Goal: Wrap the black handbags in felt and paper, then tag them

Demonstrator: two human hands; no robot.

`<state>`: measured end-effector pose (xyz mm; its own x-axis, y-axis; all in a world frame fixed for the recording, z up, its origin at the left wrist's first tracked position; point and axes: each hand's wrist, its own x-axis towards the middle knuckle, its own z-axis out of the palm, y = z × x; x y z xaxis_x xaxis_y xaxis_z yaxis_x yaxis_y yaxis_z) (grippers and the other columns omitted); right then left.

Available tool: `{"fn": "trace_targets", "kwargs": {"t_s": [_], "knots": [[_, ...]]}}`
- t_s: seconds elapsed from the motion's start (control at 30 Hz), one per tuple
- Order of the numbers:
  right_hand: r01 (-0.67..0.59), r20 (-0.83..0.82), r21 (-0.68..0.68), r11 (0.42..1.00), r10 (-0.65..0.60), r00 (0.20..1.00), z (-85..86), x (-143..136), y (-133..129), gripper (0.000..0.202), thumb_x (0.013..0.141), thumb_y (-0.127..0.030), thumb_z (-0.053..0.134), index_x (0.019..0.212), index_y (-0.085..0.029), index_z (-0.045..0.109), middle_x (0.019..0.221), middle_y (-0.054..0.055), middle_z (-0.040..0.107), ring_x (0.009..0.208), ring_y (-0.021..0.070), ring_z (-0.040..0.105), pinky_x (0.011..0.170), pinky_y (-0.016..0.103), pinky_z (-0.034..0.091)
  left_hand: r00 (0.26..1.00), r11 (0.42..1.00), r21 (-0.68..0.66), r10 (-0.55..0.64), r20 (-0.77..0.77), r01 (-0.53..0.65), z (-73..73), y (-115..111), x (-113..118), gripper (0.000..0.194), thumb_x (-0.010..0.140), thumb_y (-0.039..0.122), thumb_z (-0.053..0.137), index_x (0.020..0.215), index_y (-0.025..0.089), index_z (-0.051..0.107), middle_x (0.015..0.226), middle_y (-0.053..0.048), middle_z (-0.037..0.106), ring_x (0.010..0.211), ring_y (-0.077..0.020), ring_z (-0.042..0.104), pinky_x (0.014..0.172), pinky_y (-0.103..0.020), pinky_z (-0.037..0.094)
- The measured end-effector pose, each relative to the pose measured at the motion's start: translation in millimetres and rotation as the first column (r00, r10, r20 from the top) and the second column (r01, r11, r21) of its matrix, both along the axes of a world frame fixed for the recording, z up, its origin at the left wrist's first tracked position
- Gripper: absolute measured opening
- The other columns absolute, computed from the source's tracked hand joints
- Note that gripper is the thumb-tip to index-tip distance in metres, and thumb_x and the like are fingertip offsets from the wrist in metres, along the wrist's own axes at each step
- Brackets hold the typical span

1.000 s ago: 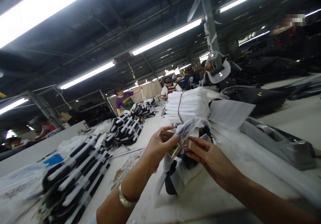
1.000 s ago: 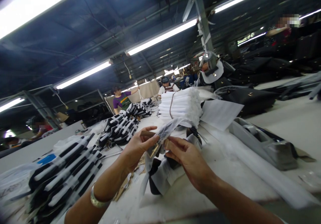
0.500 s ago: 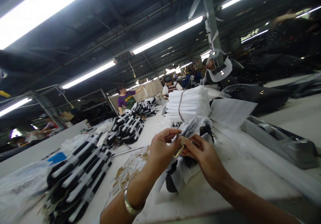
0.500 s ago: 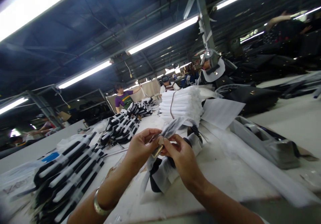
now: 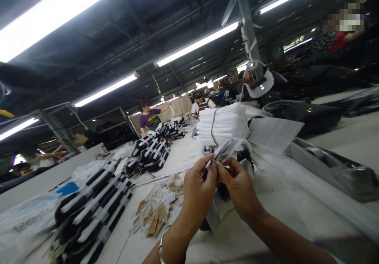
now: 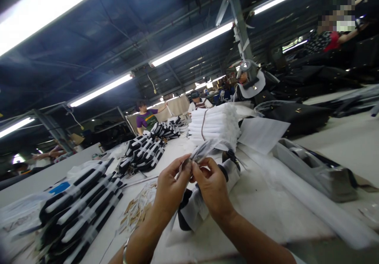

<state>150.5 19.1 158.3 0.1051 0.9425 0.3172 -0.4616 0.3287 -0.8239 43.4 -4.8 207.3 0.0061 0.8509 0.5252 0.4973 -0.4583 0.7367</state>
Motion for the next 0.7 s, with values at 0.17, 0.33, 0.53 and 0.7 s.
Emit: {"fn": "trace_targets", "kwargs": {"t_s": [0.17, 0.33, 0.53, 0.7], "knots": [[-0.026, -0.048, -0.034, 0.999, 0.024, 0.999, 2.7, -0.9, -3.0, 0.038, 0.077, -0.052, 0.077, 0.084, -0.019, 0.058, 0.080, 0.001, 0.066, 0.070, 0.0166, 0.065, 0.066, 0.028, 0.052, 0.990, 0.995, 0.074, 0.080, -0.118, -0.071, 0.3, 1.9, 1.0, 0.030, 0.095, 0.031, 0.051, 0.118, 0.023, 0.070, 0.108, -0.005, 0.076, 0.096, -0.0218, 0.071, 0.089, -0.032, 0.053], [-0.042, -0.098, -0.052, 0.998, 0.037, 0.994, 5.9, -2.2, -5.0, 0.039, 0.073, -0.051, 0.080, 0.081, -0.019, 0.059, 0.077, 0.000, 0.066, 0.070, 0.0156, 0.064, 0.068, 0.027, 0.053, 0.973, 0.977, 0.191, 0.132, -0.188, -0.095, -0.8, 0.9, -0.6, 0.033, 0.091, 0.019, 0.055, 0.119, 0.024, 0.070, 0.120, -0.004, 0.072, 0.109, -0.0214, 0.068, 0.098, -0.033, 0.050], [-0.058, -0.156, -0.065, 0.996, 0.047, 0.987, 6.9, -4.9, -5.3, 0.040, 0.069, -0.050, 0.083, 0.080, -0.019, 0.060, 0.075, -0.001, 0.066, 0.069, 0.0158, 0.064, 0.069, 0.029, 0.053, 0.965, 0.940, 0.274, 0.239, -0.109, -0.202, -1.0, -1.2, 1.5, 0.018, 0.091, 0.025, 0.062, 0.104, 0.027, 0.074, 0.102, -0.001, 0.077, 0.092, -0.0187, 0.072, 0.086, -0.027, 0.053], [-0.048, -0.161, -0.060, 0.997, 0.038, 0.986, 7.1, -7.3, -3.3, 0.040, 0.070, -0.051, 0.082, 0.078, -0.019, 0.059, 0.072, -0.002, 0.065, 0.068, 0.0158, 0.063, 0.067, 0.028, 0.052, 0.950, 0.928, 0.254, 0.303, -0.081, -0.274, -0.7, 0.3, 7.0, 0.011, 0.091, 0.033, 0.064, 0.095, 0.027, 0.072, 0.094, 0.000, 0.077, 0.086, -0.0198, 0.072, 0.080, -0.028, 0.051]]}}
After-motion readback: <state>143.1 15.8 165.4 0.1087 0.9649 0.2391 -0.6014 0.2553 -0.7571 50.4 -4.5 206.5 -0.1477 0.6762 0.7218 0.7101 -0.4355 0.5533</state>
